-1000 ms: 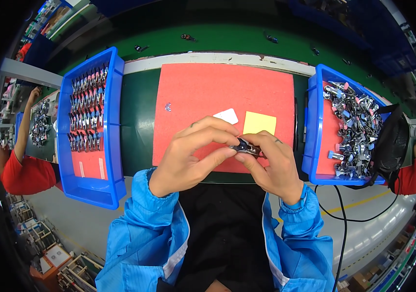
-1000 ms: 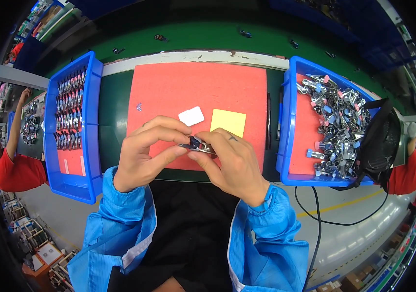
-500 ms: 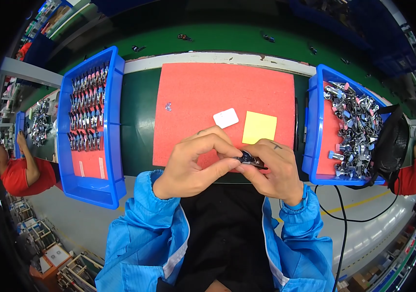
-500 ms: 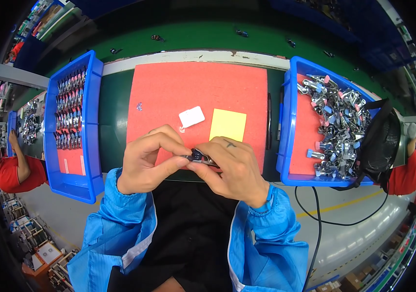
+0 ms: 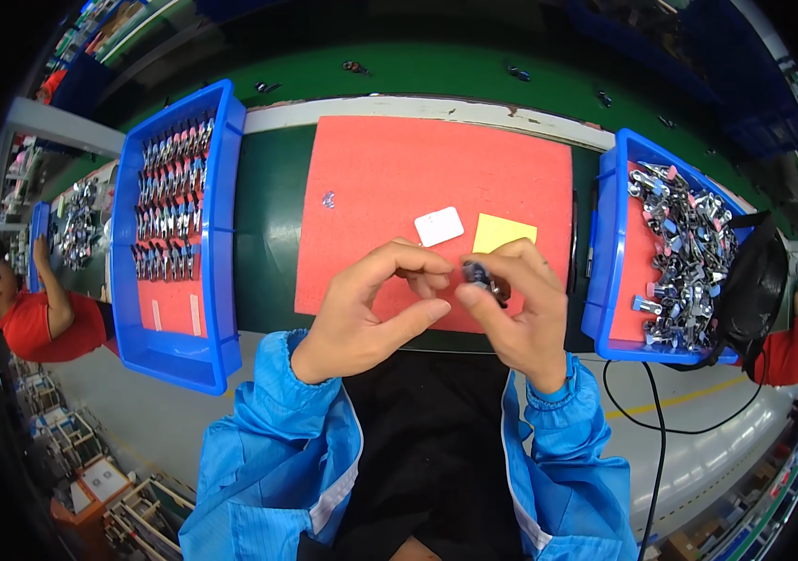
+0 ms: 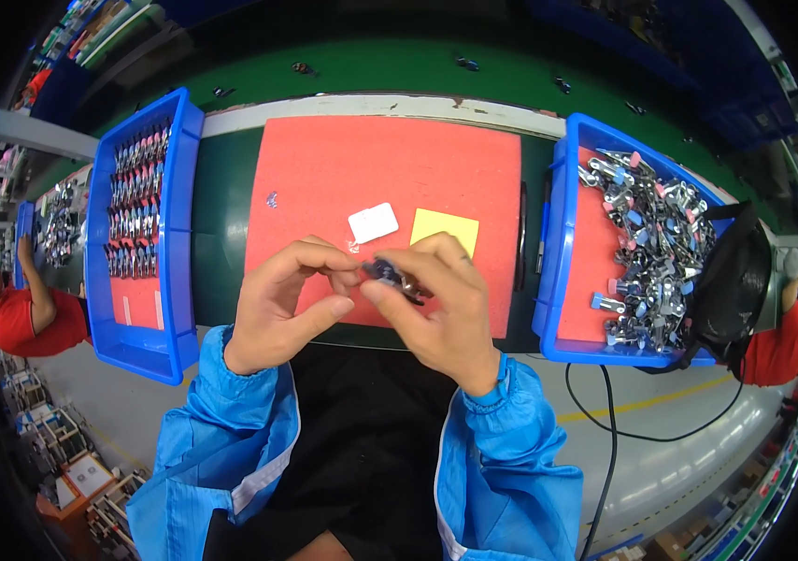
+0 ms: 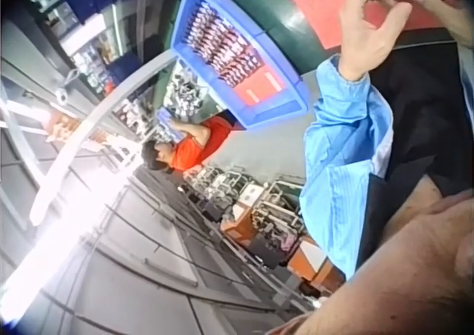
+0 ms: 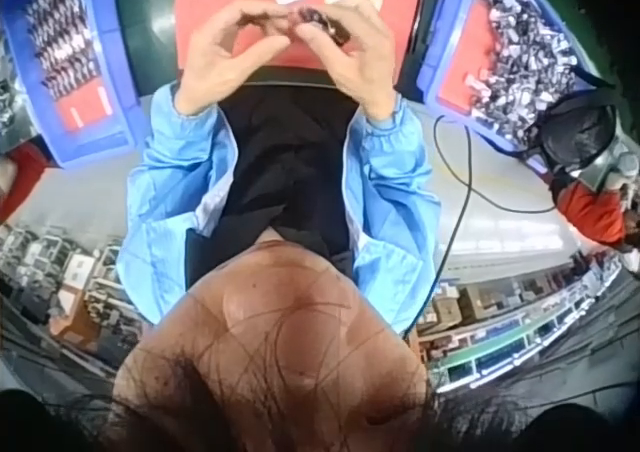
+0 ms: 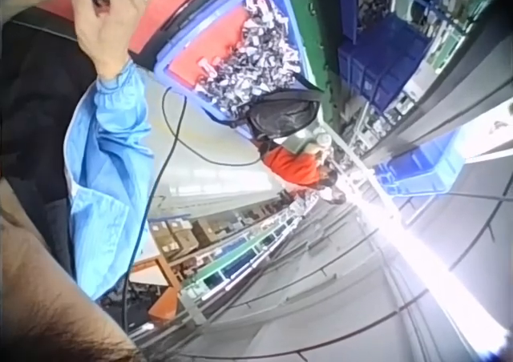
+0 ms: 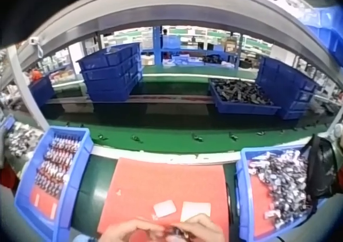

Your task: The person assembles small electronic components by hand, combining plastic and metal parts at a factory workbench.

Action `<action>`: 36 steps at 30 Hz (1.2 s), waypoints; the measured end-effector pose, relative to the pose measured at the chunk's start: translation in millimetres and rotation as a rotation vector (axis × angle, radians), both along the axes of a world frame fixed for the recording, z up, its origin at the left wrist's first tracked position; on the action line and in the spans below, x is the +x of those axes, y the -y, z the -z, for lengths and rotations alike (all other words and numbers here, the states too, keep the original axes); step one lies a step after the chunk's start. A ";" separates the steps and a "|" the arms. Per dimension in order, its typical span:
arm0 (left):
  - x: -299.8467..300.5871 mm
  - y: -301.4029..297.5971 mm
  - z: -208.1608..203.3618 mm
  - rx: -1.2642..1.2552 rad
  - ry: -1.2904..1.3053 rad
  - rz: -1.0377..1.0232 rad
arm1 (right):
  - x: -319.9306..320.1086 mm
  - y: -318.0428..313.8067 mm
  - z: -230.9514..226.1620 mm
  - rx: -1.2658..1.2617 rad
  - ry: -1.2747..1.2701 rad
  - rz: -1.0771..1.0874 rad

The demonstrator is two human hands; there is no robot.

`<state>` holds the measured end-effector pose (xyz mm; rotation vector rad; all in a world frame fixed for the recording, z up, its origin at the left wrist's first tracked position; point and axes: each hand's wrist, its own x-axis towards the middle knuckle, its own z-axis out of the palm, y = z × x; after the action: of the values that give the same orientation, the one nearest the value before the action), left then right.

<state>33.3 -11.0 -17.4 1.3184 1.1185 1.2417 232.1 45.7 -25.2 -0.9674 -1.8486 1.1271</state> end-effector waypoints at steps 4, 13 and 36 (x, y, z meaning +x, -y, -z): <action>1.5 7.7 -1.9 0.114 -0.381 -0.030 | -1.0 2.3 14.2 -0.172 -0.107 0.073; -0.5 40.5 -18.4 0.266 -1.010 -0.290 | -47.4 23.5 6.9 -0.438 -0.385 -0.045; -228.5 113.0 -8.7 -0.534 -1.054 -0.775 | 5.9 8.3 66.5 -0.349 -0.140 0.226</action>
<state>-195.1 -124.0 -8.7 1.1136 2.6712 0.5504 238.0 37.4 -91.7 -1.2255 -1.4168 1.3634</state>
